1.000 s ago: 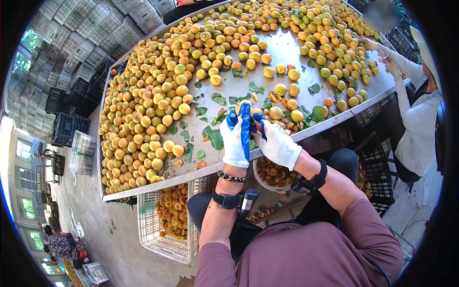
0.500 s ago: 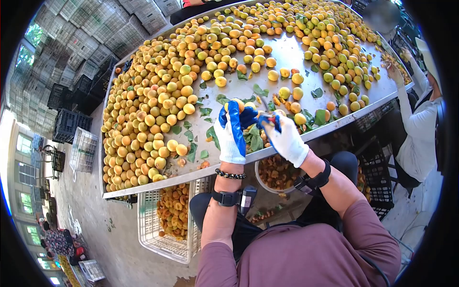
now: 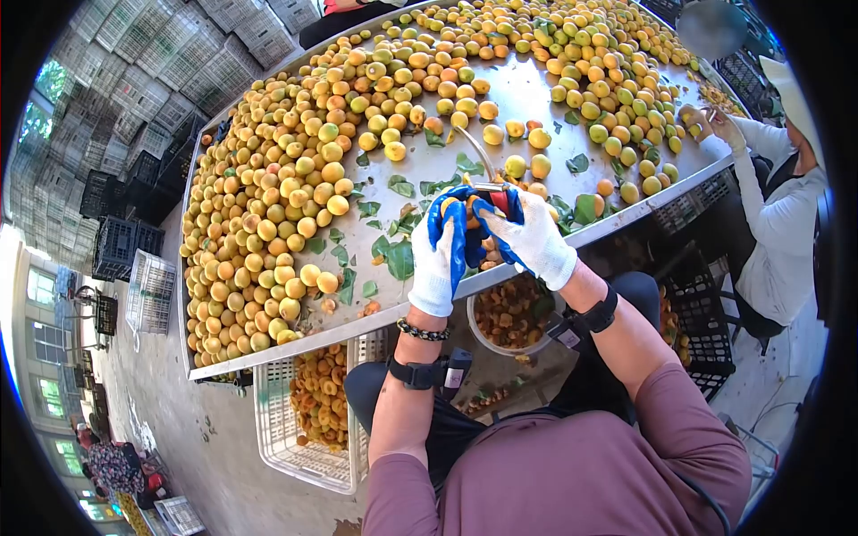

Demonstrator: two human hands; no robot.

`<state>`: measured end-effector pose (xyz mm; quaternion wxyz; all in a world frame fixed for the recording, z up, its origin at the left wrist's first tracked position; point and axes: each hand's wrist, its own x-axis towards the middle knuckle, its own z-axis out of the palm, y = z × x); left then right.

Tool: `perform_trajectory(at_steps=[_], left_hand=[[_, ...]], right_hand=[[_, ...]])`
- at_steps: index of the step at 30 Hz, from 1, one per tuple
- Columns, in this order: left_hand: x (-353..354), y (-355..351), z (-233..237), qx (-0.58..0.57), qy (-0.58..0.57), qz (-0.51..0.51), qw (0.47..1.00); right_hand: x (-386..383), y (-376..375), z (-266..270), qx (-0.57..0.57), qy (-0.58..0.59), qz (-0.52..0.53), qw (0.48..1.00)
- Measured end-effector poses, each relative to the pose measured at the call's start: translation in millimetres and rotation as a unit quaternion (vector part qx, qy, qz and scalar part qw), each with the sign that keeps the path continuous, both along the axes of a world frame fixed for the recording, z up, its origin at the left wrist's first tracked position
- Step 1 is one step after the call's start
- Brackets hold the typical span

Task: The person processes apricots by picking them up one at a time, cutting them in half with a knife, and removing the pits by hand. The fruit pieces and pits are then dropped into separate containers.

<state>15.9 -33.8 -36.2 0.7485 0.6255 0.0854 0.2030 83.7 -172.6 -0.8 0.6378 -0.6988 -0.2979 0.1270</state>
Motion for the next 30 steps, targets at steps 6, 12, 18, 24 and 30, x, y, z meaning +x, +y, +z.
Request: perform_trajectory(at_steps=[6, 12, 18, 24, 30], left_hand=[[1, 2, -1, -0.211, -0.039, -0.056, 0.975], [-4, 6, 7, -0.25, -0.033, -0.12, 0.96], [-14, 10, 24, -0.261, 0.011, -0.16, 0.952], [-9, 11, -3, -0.269, 0.026, -0.093, 0.958], [-4, 4, -9, -0.288, 0.039, -0.079, 0.954]], right_hand=[[4, -3, -8, 0.046, 0.151, -0.003, 0.987], [5, -8, -7, -0.012, -0.112, -0.067, 0.991], [16, -6, -14, 0.054, 0.065, 0.013, 0.996], [7, -12, 14, -0.02, 0.025, -0.064, 0.997], [26, -22, 0, 0.173, -0.202, -0.087, 0.96]])
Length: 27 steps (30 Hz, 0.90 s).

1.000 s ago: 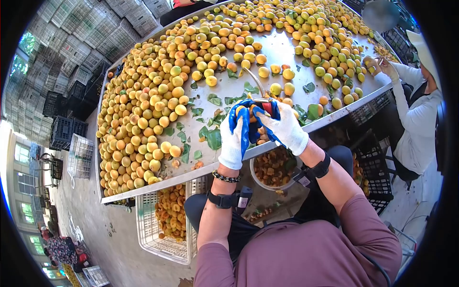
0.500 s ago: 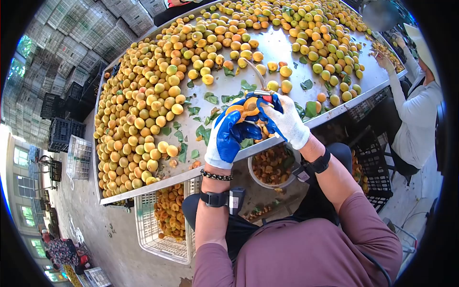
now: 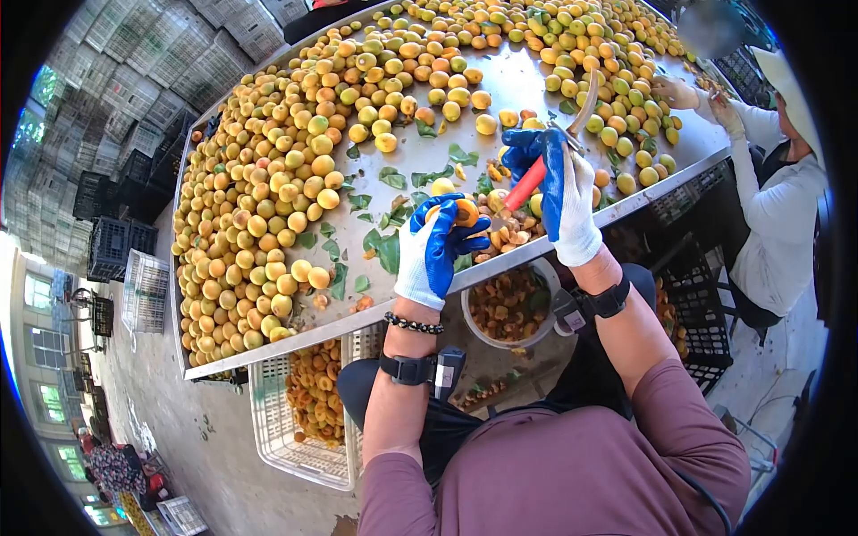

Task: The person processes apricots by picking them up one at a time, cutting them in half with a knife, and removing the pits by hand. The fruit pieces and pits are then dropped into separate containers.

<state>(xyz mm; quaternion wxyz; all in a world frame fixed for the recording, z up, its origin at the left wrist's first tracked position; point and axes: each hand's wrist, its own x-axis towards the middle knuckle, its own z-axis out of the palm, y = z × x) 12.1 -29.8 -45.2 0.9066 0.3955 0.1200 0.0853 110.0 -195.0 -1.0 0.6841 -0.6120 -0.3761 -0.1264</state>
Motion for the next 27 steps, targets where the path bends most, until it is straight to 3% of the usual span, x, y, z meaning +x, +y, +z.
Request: perform_trajectory(at_steps=[4, 6, 7, 11, 16, 18, 19, 27], left_hand=[[3, -2, -8, -0.009, 0.001, -0.009, 1.0], [4, -5, -6, -0.007, 0.005, 0.007, 1.0], [4, -7, -4, -0.007, 0.006, 0.007, 1.0], [5, -11, -4, -0.009, 0.017, 0.012, 1.0], [3, -15, 0, 0.002, 0.014, 0.024, 1.0], [4, -16, -3, 0.024, 0.023, 0.042, 0.999], [4, -15, -4, 0.024, 0.023, 0.043, 0.999], [3, -19, -11, 0.055, 0.023, 0.095, 0.994]], right_hand=[[3, 1, -2, -0.014, -0.003, -0.018, 1.0], [-7, 1, 8, 0.011, 0.139, 0.028, 0.99], [-12, 1, 12, -0.009, 0.053, -0.03, 0.998], [-3, -4, -3, -0.102, 0.064, 0.016, 0.993], [-9, -2, -1, -0.146, 0.035, -0.004, 0.989], [-10, 0, 2, -0.201, -0.133, -0.045, 0.969], [-12, -1, 10, -0.261, -0.16, -0.026, 0.952], [-15, 10, -6, -0.303, -0.187, -0.033, 0.934]])
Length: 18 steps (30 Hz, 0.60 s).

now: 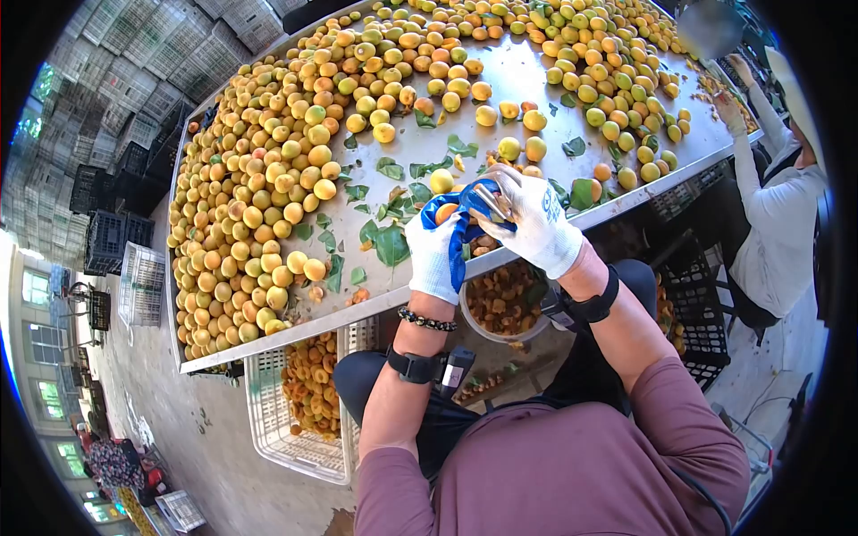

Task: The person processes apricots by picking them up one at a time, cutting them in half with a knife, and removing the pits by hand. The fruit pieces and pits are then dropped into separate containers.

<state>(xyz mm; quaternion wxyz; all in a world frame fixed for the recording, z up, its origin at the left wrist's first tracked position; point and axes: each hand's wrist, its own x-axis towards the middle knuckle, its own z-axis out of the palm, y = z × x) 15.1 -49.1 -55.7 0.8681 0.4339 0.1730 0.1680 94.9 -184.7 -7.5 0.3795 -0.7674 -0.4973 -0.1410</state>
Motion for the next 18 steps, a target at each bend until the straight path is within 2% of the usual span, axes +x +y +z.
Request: perform_trajectory(at_steps=[3, 5, 7, 9, 10, 14, 18], left_hand=[[1, 2, 2, 0.002, 0.023, 0.009, 1.0], [1, 2, 10, -0.018, -0.014, -0.01, 1.0], [1, 3, 11, -0.018, -0.009, -0.011, 1.0], [3, 5, 8, -0.026, 0.002, -0.005, 1.0], [2, 6, 7, -0.027, 0.001, -0.003, 1.0], [0, 8, 6, -0.019, 0.008, -0.007, 1.0], [-2, 9, 5, -0.021, 0.008, 0.001, 1.0]], right_hand=[[2, 1, -6, 0.018, 0.035, -0.008, 0.999], [8, -3, -12, 0.101, 0.045, -0.014, 0.994], [8, -4, -14, 0.103, 0.019, -0.029, 0.994], [9, -2, -12, 0.105, -0.025, 0.006, 0.994], [7, -2, -5, 0.085, 0.009, 0.019, 0.996], [8, -2, -5, 0.075, 0.019, 0.047, 0.996], [2, -2, -1, 0.043, 0.033, 0.031, 0.998]])
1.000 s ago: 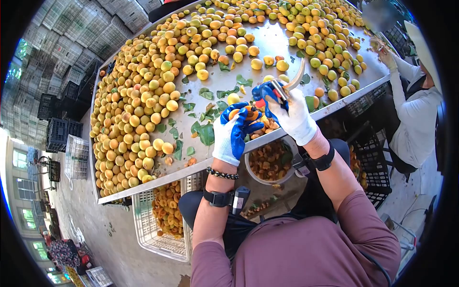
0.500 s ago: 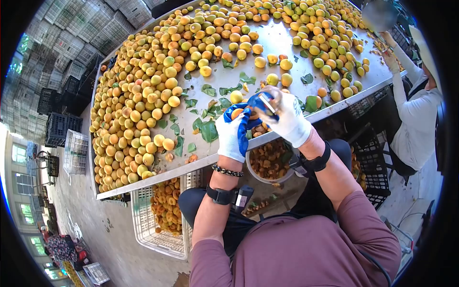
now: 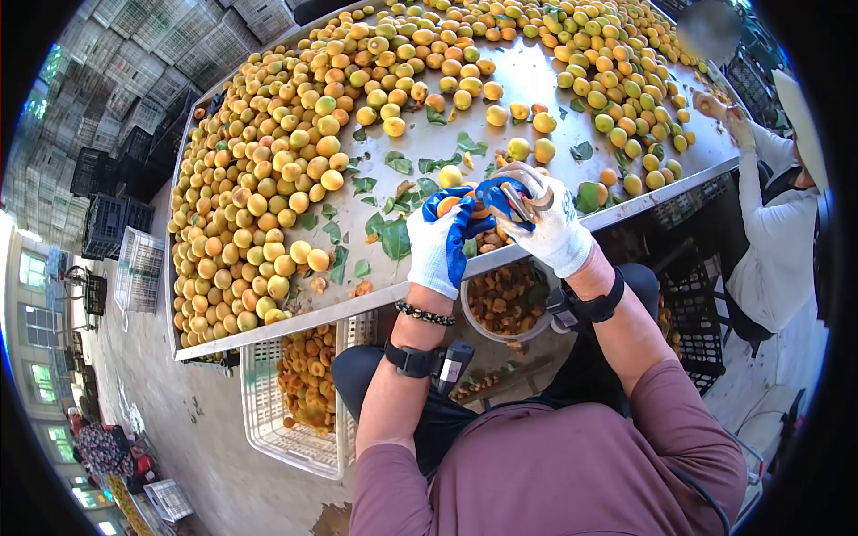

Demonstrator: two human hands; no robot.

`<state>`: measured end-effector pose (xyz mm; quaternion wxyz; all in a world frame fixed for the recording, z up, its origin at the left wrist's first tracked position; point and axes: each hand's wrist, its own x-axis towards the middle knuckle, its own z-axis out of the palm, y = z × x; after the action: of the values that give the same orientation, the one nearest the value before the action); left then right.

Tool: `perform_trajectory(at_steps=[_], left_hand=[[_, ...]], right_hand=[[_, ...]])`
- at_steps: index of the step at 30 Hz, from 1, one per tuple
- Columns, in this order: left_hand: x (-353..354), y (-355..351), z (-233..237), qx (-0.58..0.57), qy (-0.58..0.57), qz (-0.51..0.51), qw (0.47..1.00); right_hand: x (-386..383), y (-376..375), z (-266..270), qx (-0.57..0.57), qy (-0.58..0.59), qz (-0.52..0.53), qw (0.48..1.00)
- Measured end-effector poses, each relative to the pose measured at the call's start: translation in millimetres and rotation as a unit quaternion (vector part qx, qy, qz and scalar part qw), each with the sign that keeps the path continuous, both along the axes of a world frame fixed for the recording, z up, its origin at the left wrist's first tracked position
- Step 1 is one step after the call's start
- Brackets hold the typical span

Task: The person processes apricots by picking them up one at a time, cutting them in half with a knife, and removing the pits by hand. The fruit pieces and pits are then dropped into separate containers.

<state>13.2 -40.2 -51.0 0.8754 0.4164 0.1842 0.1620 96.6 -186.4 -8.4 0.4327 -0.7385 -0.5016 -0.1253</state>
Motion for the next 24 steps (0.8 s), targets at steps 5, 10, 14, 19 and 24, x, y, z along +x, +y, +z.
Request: perform_trajectory(at_steps=[5, 10, 14, 19, 24], left_hand=[[1, -1, 3, 0.005, 0.012, -0.004, 1.0], [0, -3, 4, -0.006, 0.009, -0.008, 1.0], [0, -3, -1, 0.003, 0.024, -0.003, 1.0], [1, -2, -3, -0.005, 0.03, 0.005, 1.0], [-1, 5, -7, -0.025, -0.022, -0.008, 0.999]], right_hand=[[0, -1, 0, 0.003, 0.004, 0.005, 1.0], [-1, -2, 3, -0.023, 0.0, 0.004, 1.0], [-3, 2, -5, 0.0, -0.016, 0.005, 1.0], [-2, 9, -24, 0.066, 0.084, -0.097, 0.99], [9, 20, -24, 0.216, 0.352, -0.1, 0.905]])
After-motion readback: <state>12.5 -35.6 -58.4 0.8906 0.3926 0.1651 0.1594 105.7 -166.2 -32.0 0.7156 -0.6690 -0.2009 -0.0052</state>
